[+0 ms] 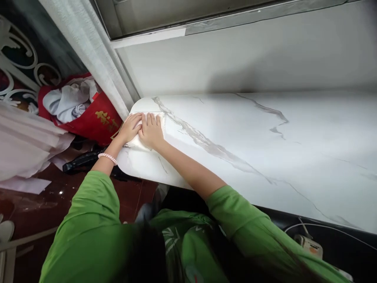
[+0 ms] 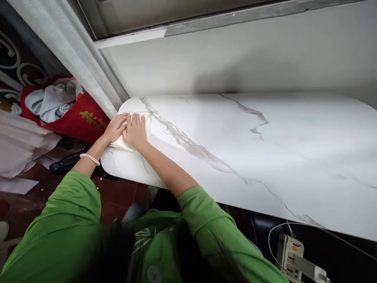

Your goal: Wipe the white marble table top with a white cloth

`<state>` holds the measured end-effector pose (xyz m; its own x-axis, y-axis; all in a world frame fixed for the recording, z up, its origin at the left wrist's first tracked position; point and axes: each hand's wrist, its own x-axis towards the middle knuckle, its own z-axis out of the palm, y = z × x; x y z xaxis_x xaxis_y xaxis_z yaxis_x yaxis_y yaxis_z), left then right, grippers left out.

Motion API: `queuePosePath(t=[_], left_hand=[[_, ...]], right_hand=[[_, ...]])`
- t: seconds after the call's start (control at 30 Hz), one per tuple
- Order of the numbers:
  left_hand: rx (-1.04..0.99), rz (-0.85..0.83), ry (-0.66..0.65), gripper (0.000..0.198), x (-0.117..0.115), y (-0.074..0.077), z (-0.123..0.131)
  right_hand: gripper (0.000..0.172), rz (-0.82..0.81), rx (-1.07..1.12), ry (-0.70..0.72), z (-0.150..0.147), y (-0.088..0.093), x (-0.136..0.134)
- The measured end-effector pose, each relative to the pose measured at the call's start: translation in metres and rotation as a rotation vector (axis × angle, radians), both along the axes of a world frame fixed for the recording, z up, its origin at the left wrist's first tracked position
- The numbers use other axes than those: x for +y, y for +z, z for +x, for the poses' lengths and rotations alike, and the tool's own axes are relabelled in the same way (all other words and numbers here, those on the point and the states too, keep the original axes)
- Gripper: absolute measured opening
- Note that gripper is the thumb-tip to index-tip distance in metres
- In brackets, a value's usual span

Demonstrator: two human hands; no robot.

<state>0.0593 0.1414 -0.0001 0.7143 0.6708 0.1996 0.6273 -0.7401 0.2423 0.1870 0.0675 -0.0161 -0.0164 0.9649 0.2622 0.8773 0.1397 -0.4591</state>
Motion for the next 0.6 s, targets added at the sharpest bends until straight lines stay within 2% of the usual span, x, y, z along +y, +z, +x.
queuePosePath(t=[0.17, 0.3, 0.47, 0.6], left_hand=[[-0.008, 0.023, 0.011, 0.040, 0.064, -0.004, 0.029], [-0.002, 0.044, 0.007, 0.041, 0.096, -0.002, 0.048], [-0.007, 0.044, 0.027, 0.043, 0.101, -0.003, 0.055], [0.010, 0.021, 0.105, 0.045, 0.078, -0.007, 0.046]], right_hand=[[0.061, -0.010, -0.034, -0.039, 0.024, -0.003, 0.065], [0.060, 0.004, -0.062, -0.072, 0.039, -0.004, 0.098], [0.059, -0.011, -0.082, -0.062, 0.048, -0.003, 0.104], [0.057, 0.003, -0.110, -0.018, 0.045, -0.001, 0.087]])
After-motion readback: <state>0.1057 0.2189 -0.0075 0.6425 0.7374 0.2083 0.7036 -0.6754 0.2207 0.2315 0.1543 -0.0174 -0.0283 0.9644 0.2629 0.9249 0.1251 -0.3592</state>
